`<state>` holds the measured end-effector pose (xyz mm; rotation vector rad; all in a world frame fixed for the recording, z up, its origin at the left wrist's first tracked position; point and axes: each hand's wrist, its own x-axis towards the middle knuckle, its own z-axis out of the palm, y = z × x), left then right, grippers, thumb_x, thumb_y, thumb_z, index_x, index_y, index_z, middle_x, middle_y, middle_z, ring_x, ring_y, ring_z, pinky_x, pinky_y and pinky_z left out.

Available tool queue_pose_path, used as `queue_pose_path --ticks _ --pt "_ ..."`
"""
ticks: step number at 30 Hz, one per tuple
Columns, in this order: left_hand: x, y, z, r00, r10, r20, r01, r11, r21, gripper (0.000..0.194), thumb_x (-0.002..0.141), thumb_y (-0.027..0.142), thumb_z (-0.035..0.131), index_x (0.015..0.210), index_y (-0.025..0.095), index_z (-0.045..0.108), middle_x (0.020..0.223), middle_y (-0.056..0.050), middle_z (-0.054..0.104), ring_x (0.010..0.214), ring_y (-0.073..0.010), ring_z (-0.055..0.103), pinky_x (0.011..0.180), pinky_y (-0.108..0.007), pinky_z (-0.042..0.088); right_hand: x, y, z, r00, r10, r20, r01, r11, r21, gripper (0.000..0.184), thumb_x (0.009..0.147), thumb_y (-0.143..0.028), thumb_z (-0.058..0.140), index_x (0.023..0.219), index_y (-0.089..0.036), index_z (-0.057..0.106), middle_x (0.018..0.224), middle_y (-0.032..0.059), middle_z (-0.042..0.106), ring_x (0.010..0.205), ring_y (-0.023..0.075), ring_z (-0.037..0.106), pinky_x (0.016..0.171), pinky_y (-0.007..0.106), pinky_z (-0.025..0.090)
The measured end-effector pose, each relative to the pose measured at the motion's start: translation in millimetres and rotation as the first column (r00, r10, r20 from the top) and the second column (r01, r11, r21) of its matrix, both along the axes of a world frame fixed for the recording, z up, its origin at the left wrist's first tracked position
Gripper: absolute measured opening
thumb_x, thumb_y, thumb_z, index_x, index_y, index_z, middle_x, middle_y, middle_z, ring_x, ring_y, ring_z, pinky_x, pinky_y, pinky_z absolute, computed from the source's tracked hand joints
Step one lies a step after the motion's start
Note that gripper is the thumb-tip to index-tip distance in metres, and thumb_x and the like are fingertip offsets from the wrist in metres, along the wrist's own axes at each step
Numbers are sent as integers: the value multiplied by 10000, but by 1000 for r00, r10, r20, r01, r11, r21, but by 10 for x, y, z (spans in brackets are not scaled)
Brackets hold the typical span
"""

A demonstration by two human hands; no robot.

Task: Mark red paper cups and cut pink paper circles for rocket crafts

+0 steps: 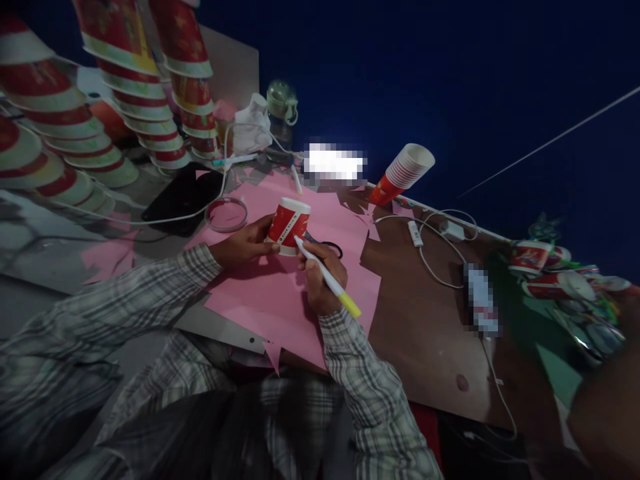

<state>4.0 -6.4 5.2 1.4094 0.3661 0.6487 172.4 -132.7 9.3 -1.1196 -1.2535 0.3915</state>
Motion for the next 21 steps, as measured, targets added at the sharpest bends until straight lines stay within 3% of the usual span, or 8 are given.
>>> queue_pose_path --ticks 7,14,21 --pt "5 -9 10 999 -31 36 31 999 -6 683 813 412 823 1418 222 570 1383 -140 654 1243 -282 627 1062 -427 493 -31 7 -13 994 -1 -112 3 1000 14 276 985 -424 583 1178 -256 688 965 34 724 673 137 667 627 341 599" --pt "11 32 -28 1000 24 15 -24 999 40 687 797 438 833 1393 205 585 1339 -147 677 1229 -315 640 1065 -475 491 -44 45 -19 982 -63 -179 62 998 -10 324 973 -481 586 1202 -257 638 978 28 710 717 136 685 650 329 626" --pt "17 8 -9 999 12 42 -11 1000 -12 725 790 452 836 1425 217 577 1356 -131 673 1281 -313 619 1099 -458 488 -12 9 -44 999 -44 10 44 999 -7 317 991 -446 572 1240 -270 660 1006 50 726 870 199 732 830 437 646"
